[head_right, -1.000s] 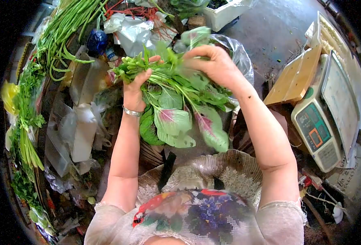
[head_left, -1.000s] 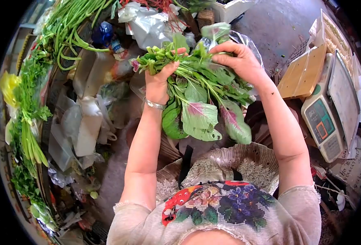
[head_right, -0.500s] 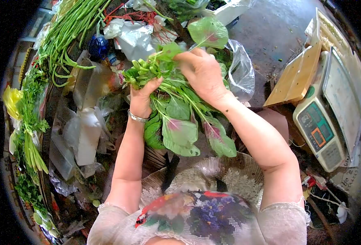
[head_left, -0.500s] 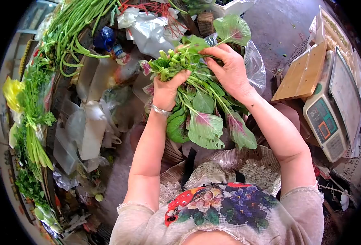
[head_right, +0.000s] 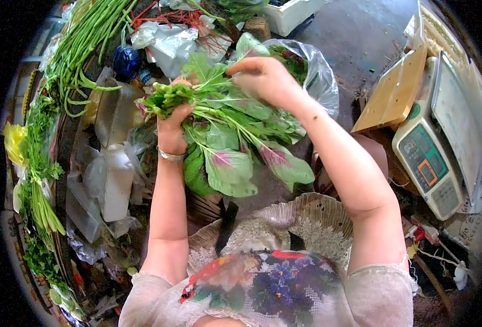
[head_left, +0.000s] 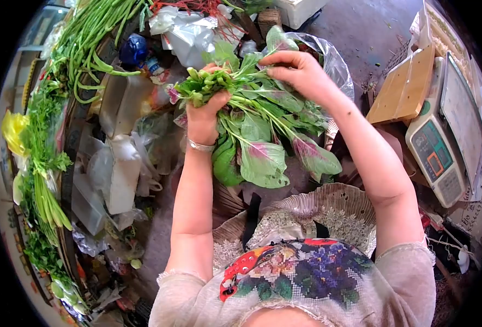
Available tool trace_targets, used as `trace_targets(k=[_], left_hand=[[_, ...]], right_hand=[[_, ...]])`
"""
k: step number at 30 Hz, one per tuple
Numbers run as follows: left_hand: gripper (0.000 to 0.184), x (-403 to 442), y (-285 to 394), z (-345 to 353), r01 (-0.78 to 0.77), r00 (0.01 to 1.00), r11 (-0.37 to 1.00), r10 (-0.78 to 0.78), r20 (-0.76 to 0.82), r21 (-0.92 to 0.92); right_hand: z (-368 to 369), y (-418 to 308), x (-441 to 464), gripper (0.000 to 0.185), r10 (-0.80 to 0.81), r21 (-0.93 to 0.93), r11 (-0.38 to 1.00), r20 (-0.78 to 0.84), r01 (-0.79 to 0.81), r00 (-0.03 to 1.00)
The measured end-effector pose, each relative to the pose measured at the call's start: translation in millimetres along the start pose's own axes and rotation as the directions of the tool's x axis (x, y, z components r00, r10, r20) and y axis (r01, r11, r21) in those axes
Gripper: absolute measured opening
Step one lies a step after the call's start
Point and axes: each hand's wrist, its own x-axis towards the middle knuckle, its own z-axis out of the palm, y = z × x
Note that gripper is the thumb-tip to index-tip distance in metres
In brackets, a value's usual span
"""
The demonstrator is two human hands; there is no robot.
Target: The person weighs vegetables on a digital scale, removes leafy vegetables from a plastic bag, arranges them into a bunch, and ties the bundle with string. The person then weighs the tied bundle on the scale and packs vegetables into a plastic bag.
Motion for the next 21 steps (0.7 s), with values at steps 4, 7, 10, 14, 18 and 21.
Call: trace_targets(k=[4,7,10,14,18,21], left_hand=[[0.039,1,4,-4,-0.011,0.999,0.980,0.020,0.047,-0.199],[0.040,-1,8,-9,0.122,0.992,0.952,-0.109,0.060,-0.282],[0.035,-2,3,-6,0.104,0.994,0.994,-0.105,-0.039,-0.027],[0.022,-1,-6,-1,0.107,0.976,0.991,-0.121,-0.182,-0.082],[0.023,5,-7,2,0.106,0.962,0.991,-0.122,-0.245,-0.075],[0.027,5,2,11,0.187,0.954,0.972,-0.214,-0.210,-0.143]], right_hand=[[-30,-1,7,0.020,0.086,0.147,0.986,-0.070,-0.075,0.994],[-39,-1,10,0.024,-0.111,-0.047,0.994,-0.336,0.102,0.935],[-21,-18,4,0.024,-0.312,-0.050,0.950,-0.244,0.309,0.918],[11,-22,-7,0.018,-0.259,0.021,0.965,-0.024,0.260,0.966],[23,-27,-16,0.016,-0.244,-0.117,0.958,0.150,0.262,0.958],[29,-18,-15,0.018,-0.283,-0.239,0.923,0.113,0.302,0.953]])
